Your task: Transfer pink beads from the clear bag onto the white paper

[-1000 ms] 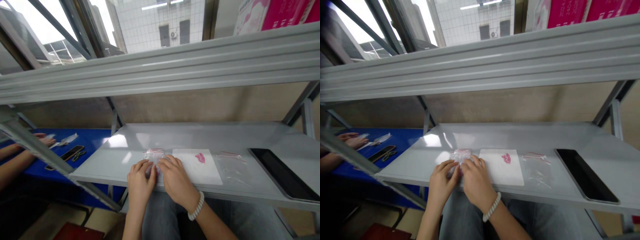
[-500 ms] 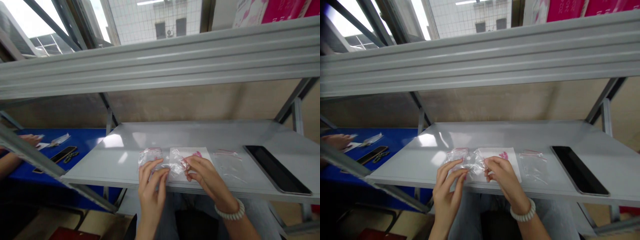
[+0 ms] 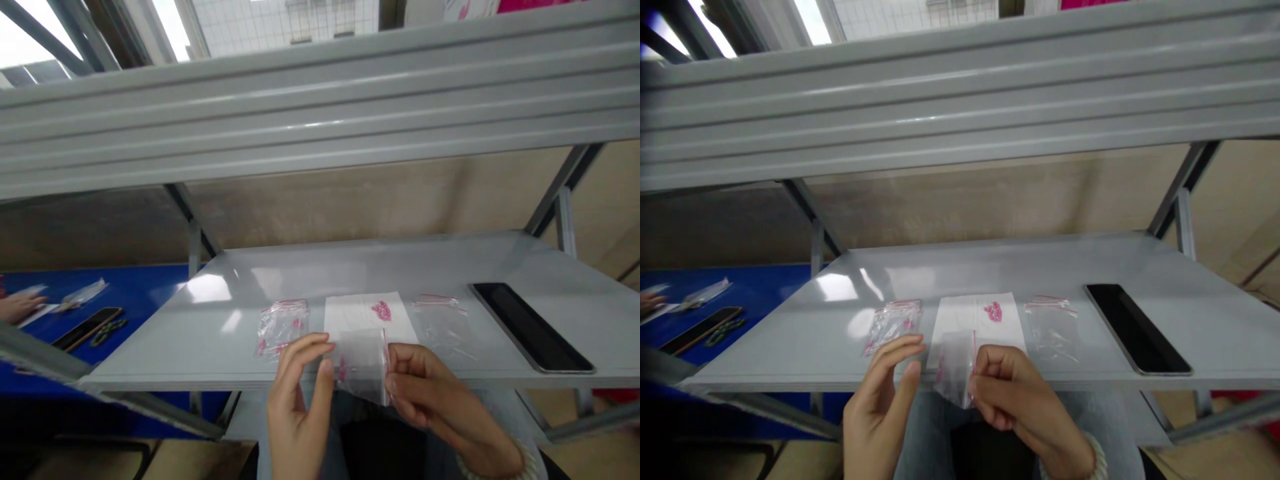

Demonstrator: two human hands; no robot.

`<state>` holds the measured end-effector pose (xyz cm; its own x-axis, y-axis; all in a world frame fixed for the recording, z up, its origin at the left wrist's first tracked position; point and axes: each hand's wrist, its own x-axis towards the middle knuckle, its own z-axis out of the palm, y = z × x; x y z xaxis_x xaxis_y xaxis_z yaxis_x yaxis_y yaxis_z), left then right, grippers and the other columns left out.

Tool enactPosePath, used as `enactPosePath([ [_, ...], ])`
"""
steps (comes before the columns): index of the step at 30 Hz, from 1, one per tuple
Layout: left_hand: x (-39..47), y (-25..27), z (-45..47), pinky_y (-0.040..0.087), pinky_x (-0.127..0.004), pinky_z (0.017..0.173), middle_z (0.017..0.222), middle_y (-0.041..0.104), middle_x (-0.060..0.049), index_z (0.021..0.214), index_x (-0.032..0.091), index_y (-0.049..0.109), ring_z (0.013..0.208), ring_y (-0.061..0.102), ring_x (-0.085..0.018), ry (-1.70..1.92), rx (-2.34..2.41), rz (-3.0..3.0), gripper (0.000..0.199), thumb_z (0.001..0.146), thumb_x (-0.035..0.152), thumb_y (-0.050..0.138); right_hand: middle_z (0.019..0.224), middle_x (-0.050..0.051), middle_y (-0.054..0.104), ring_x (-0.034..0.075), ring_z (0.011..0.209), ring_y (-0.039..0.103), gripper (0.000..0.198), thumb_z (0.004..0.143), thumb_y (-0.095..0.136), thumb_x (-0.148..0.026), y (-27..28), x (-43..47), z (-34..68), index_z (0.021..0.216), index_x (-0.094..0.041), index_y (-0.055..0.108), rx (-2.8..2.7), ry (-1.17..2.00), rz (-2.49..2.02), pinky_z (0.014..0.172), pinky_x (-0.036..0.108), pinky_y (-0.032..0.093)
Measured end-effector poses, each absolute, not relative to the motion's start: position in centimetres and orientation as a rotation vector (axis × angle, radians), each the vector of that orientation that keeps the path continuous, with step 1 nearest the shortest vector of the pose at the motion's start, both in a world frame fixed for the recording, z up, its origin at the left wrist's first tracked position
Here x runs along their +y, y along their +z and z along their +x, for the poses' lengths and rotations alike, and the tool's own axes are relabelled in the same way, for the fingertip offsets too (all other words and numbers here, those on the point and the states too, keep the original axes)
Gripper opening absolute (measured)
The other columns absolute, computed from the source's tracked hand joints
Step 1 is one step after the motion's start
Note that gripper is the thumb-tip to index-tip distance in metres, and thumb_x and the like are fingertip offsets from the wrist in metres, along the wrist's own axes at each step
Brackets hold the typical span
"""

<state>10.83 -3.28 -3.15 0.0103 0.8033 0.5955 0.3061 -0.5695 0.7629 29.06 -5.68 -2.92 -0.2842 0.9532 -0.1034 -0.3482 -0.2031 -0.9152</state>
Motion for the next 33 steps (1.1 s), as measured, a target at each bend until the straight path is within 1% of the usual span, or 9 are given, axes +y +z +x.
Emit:
enactPosePath([
  [2, -3.9, -2.5, 11.8, 0.052, -0.023, 0.074, 0.083, 0.068, 0.001, 0.086, 0.024, 0.067, 0.081, 0.065, -0.015, 1.477, 1.056, 1.804, 0.008, 0.088, 0.022, 0.059, 0.042, -0.011, 0.041, 0.002, 0.036, 0.025, 0.04, 0.076, 0.077, -0.049, -3.0, -5.7, 28.6, 0.069, -0.018, 0.052, -1.028, 1.684, -0.863, 0.037, 0.017, 0.016],
  [5, -4.4, -1.9, 13.1, 0.047, -0.02, 0.059, 0.062, 0.056, 0.003, 0.068, 0.021, 0.056, 0.061, 0.056, -0.013, 1.203, 0.962, 1.769, 0.02, 0.087, 0.028, 0.057, 0.044, -0.011, 0.043, 0.001, 0.035, 0.025, 0.039, 0.077, 0.076, -0.049, -3.2, -5.6, 27.9, 0.071, -0.018, 0.052, -1.066, 1.701, -0.869, 0.035, 0.016, 0.015],
  [10, -4.3, -1.9, 13.5, 0.04, -0.021, 0.055, 0.057, 0.045, 0.003, 0.06, 0.021, 0.044, 0.057, 0.047, -0.012, 0.979, 1.038, 1.739, 0.035, 0.09, 0.037, 0.049, 0.046, -0.01, 0.049, 0.003, 0.034, 0.033, 0.037, 0.082, 0.07, -0.051, -3.3, -5.8, 28.1, 0.077, -0.018, 0.053, -1.236, 1.728, -0.85, 0.034, 0.014, 0.022],
  [14, -4.2, -1.9, 13.3, 0.04, -0.02, 0.055, 0.06, 0.049, 0.002, 0.064, 0.021, 0.047, 0.059, 0.049, -0.013, 0.967, 1.053, 1.794, 0.035, 0.094, 0.039, 0.044, 0.046, -0.007, 0.052, 0.004, 0.032, 0.033, 0.038, 0.083, 0.065, -0.055, -3.2, -5.8, 28.3, 0.075, -0.019, 0.052, -1.147, 1.732, -0.882, 0.033, 0.016, 0.022],
  [22, -4.5, -2.0, 14.0, 0.034, -0.018, 0.049, 0.055, 0.048, 0.006, 0.063, 0.02, 0.046, 0.05, 0.048, -0.009, 1.161, 1.2, 2.14, 0.029, 0.092, 0.019, 0.043, 0.049, -0.005, 0.039, 0.009, 0.047, 0.035, 0.027, 0.077, 0.049, -0.03, -2.2, -6.0, 27.1, 0.053, -0.02, 0.044, -1.328, 0.934, -1.27, 0.046, 0.022, 0.026],
  [27, -4.1, -1.6, 13.2, 0.035, -0.019, 0.049, 0.053, 0.045, 0.006, 0.059, 0.02, 0.044, 0.049, 0.047, -0.009, 1.336, 1.299, 2.178, 0.03, 0.088, 0.014, 0.047, 0.047, -0.005, 0.036, 0.009, 0.045, 0.034, 0.02, 0.068, 0.042, -0.03, -1.5, -6.2, 27.6, 0.05, -0.022, 0.039, -1.312, 0.792, -1.41, 0.045, 0.023, 0.023],
  [30, -3.7, -1.5, 12.8, 0.049, -0.024, 0.066, 0.077, 0.063, 0.001, 0.079, 0.021, 0.058, 0.073, 0.062, -0.015, 1.339, 1.074, 2.176, 0.008, 0.084, 0.025, 0.063, 0.047, -0.006, 0.034, 0.009, 0.044, 0.033, 0.018, 0.066, 0.042, -0.03, -1.2, -6.2, 28.0, 0.05, -0.022, 0.037, -1.351, 0.852, -1.425, 0.045, 0.023, 0.022],
  [31, -3.5, -1.6, 12.7, 0.053, -0.029, 0.078, 0.097, 0.067, -0.003, 0.097, 0.021, 0.061, 0.09, 0.065, -0.02, 1.291, 0.982, 2.187, 0.023, 0.079, 0.03, 0.072, 0.047, -0.006, 0.034, 0.009, 0.044, 0.033, 0.016, 0.065, 0.041, -0.03, -1.1, -6.3, 28.1, 0.051, -0.022, 0.038, -1.37, 0.871, -1.424, 0.045, 0.023, 0.023],
  [33, -3.3, -2.1, 12.7, 0.048, -0.041, 0.1, 0.13, 0.06, -0.008, 0.131, 0.025, 0.05, 0.118, 0.058, -0.027, 1.138, 0.841, 2.213, 0.072, 0.068, 0.032, 0.083, 0.047, -0.006, 0.035, 0.009, 0.044, 0.032, 0.014, 0.063, 0.04, -0.028, -0.9, -6.3, 28.3, 0.051, -0.022, 0.038, -1.415, 0.908, -1.407, 0.045, 0.023, 0.023],
])
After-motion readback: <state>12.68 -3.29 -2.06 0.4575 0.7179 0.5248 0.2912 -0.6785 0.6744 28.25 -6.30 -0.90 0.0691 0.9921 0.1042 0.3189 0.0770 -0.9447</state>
